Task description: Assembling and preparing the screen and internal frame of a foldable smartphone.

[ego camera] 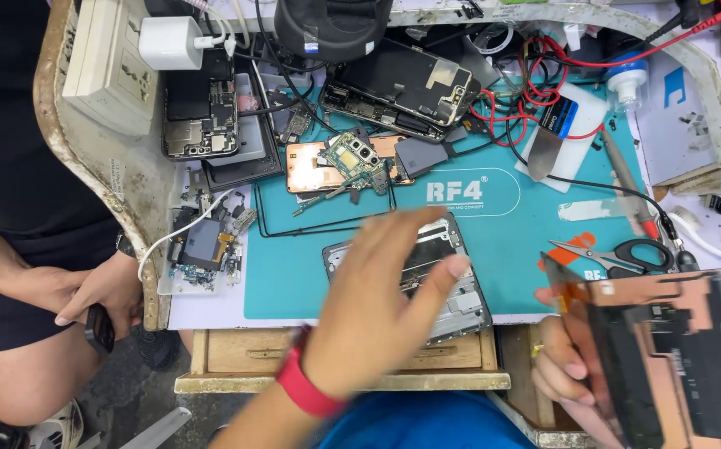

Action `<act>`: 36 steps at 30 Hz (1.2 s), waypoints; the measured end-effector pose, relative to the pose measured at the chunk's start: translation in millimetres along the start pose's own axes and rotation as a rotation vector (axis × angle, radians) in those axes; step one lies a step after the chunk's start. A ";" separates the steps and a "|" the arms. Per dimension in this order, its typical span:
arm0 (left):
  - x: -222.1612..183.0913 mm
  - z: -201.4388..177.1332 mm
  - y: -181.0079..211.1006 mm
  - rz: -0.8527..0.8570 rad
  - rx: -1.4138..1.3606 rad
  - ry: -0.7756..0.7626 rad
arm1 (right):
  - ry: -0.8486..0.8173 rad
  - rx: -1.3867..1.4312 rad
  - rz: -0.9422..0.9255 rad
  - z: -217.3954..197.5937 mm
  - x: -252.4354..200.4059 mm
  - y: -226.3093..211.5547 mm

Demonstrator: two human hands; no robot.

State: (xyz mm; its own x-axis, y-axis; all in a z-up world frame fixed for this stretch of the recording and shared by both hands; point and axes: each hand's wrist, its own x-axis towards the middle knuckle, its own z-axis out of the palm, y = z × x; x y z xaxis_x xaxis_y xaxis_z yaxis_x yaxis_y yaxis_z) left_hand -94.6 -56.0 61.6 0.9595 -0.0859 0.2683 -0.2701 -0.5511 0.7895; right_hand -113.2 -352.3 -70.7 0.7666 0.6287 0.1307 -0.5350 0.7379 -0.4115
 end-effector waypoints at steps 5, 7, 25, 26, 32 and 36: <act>32.9 -7.2 -40.2 0.245 0.336 -0.353 | -0.031 0.059 0.087 5.2 -3.2 -16.0; 45.2 0.8 -41.7 0.334 0.368 -0.490 | -0.035 0.076 0.112 15.7 -7.2 -17.6; 51.4 -16.4 7.3 0.197 0.280 -0.408 | 0.450 -0.110 0.109 11.5 -36.5 -51.0; 31.3 -29.0 13.5 0.095 0.141 -0.202 | 0.383 -0.085 0.006 8.6 -42.8 -47.0; -97.2 -8.3 -28.3 -0.772 -0.312 0.455 | 0.322 -0.134 -0.092 -5.0 -47.7 -52.1; -126.4 13.6 -28.3 -0.784 -0.615 0.562 | 0.239 -0.049 -0.077 -6.3 -28.7 -49.8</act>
State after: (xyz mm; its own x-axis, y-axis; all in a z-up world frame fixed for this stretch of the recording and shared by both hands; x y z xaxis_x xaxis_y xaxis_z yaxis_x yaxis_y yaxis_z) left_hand -207.1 -40.8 -2.2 0.7513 0.5712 -0.3306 0.2453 0.2233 0.9434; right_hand -106.3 -408.7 -59.7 0.8696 0.4910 -0.0517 -0.4587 0.7648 -0.4524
